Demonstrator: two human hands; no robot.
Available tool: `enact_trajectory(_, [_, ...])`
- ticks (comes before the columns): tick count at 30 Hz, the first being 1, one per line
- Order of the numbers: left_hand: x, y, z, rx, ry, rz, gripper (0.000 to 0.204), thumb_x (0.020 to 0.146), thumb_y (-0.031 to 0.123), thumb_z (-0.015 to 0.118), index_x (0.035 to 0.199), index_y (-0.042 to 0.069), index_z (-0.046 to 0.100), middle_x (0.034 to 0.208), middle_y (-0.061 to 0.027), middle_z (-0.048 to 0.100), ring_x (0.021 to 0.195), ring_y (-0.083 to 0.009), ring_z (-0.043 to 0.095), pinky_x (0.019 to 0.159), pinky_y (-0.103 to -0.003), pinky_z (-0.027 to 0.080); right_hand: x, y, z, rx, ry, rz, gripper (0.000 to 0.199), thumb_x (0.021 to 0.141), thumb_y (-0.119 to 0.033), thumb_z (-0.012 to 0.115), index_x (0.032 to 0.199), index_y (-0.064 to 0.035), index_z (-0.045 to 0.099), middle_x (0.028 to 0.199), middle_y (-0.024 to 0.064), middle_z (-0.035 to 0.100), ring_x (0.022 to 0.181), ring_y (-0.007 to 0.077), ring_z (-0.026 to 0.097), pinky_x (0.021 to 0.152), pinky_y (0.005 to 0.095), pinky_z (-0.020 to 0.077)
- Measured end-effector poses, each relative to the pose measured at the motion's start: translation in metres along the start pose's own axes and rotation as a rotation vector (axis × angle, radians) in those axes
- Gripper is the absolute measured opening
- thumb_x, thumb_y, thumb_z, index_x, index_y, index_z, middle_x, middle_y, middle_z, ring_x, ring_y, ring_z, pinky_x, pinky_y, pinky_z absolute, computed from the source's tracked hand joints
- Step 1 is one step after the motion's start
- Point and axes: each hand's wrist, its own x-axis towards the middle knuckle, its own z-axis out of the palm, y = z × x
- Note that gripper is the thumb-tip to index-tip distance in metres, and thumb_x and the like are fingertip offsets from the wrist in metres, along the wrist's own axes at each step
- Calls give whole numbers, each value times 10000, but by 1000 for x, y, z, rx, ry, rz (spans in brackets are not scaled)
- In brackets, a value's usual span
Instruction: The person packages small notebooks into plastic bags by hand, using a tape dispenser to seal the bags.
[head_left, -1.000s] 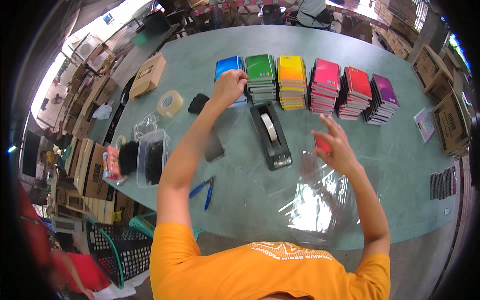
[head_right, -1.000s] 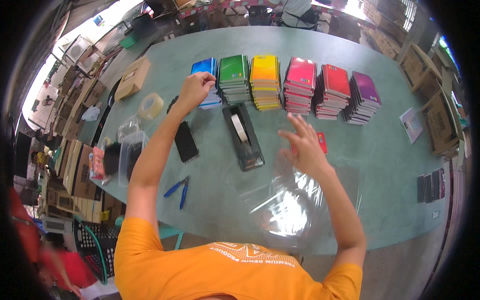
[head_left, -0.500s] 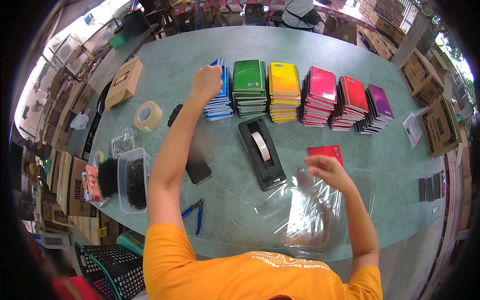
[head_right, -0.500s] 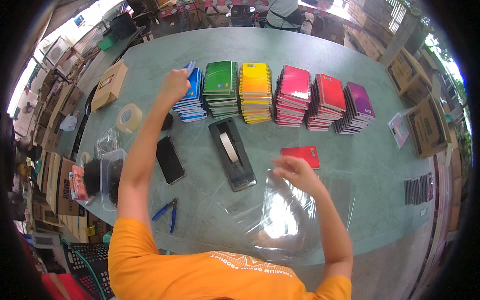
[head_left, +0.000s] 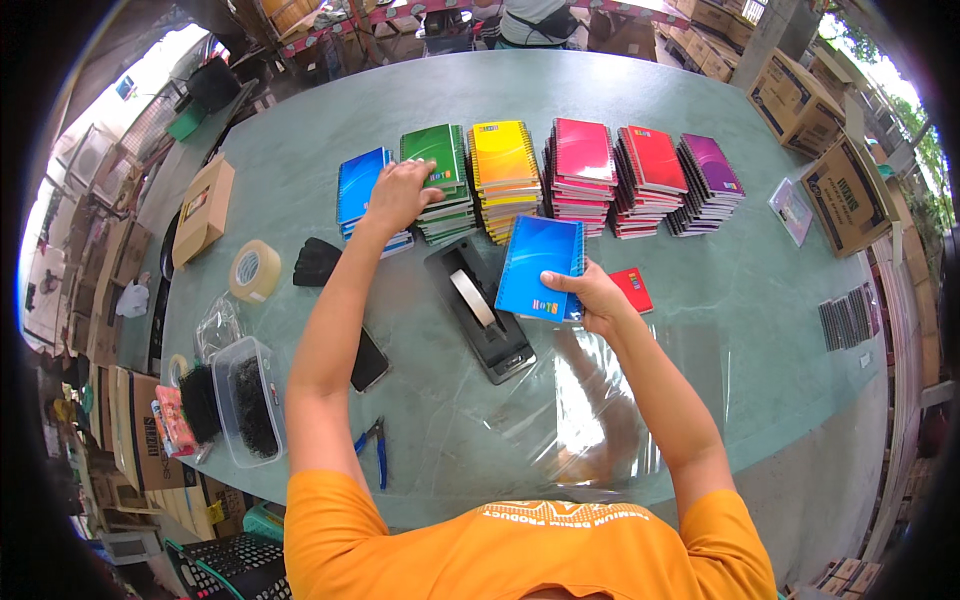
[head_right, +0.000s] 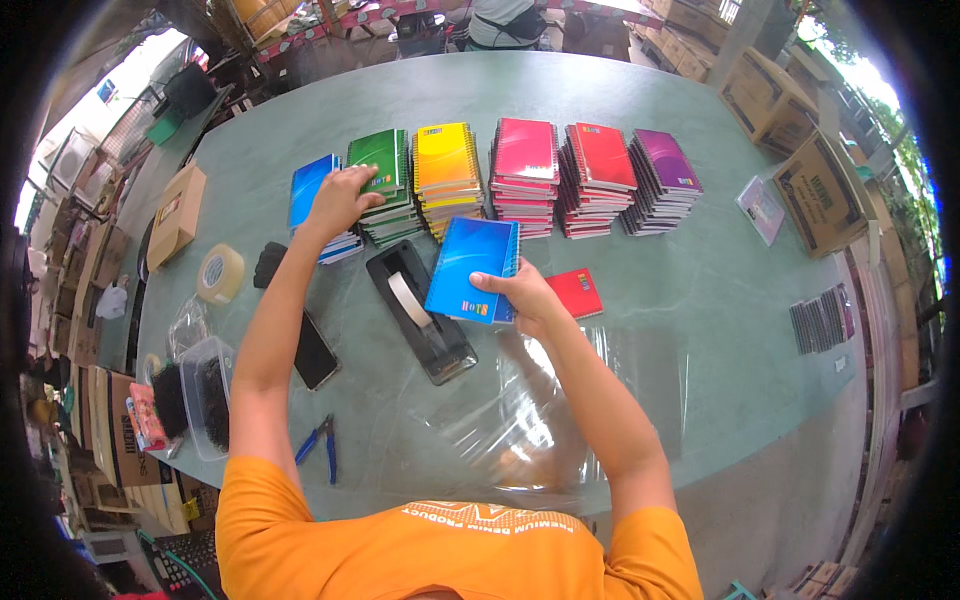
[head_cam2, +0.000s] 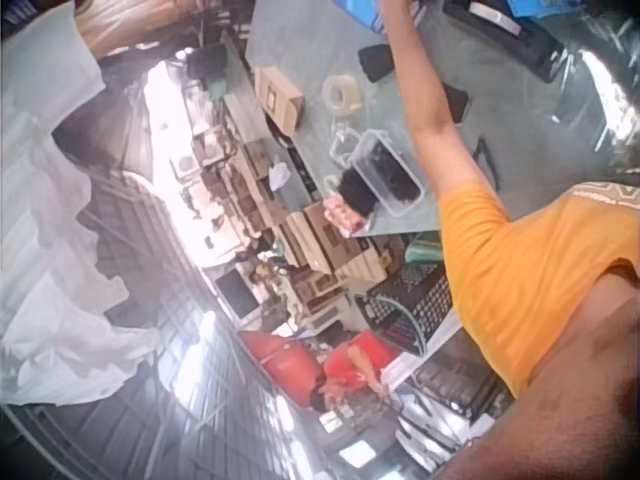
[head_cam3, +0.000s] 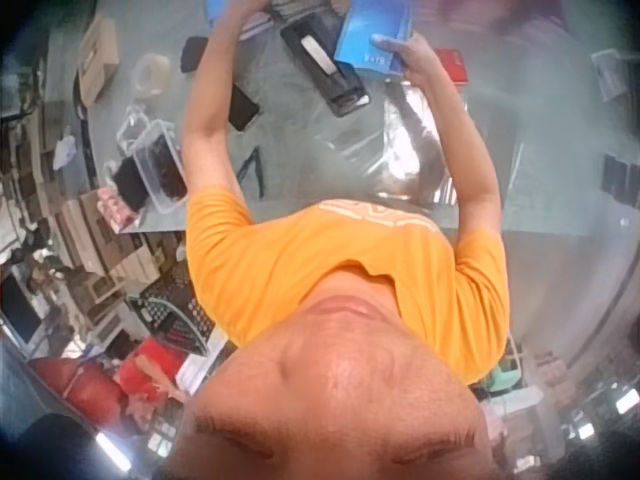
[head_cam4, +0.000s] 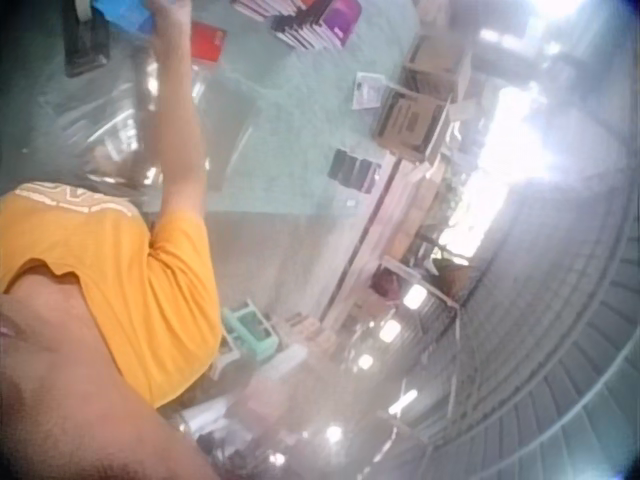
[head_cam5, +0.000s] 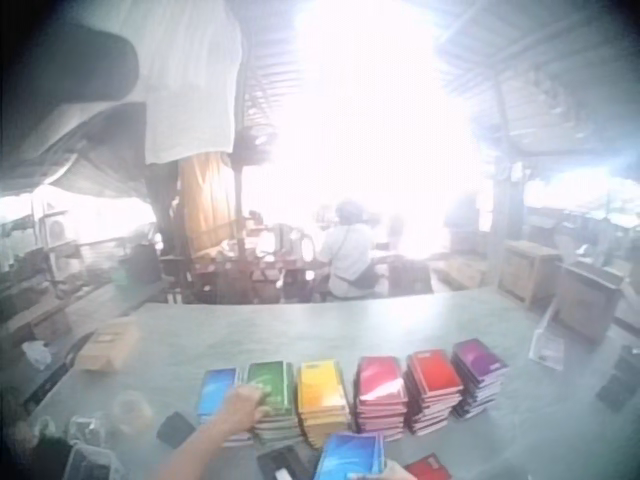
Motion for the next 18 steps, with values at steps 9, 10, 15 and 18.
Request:
enact_trajectory(9, [2, 76, -63, -888, 2, -153, 291, 743, -92, 507, 967, 52, 621, 962, -109, 637, 1062, -266, 560, 849, -379, 470, -12, 0, -28, 453, -176, 238, 559, 836, -355, 657, 1207, 18, 469, 1117, 151, 593, 935, 247, 636, 818, 375, 540])
enact_trajectory(10, [1, 90, -64, -1170, -134, -55, 334, 710, -110, 499, 967, 60, 626, 998, -110, 631, 1109, -271, 544, 901, -395, 456, -17, 0, -28, 596, -229, 270, 578, 833, -370, 656, 1215, 22, 468, 1118, 152, 594, 934, 248, 636, 822, 378, 537])
enact_trajectory(15, [2, 136, -18, -614, -288, 599, 321, 689, -68, 531, 947, 76, 656, 1129, -152, 591, 1162, -312, 503, 993, -434, 387, -29, 30, -56, 359, -347, 147, 559, 836, -303, 649, 1249, 24, 460, 1135, 164, 594, 955, 273, 631, 867, 408, 513])
enact_trajectory(18, [29, 130, 4, -734, -124, 207, 210, 783, 20, 564, 972, 60, 646, 1022, -173, 625, 1019, -350, 569, 910, -394, 446, -51, 46, -69, 333, -232, 187, 501, 851, -247, 624, 1247, 18, 469, 1150, 166, 590, 978, 273, 627, 874, 414, 509])
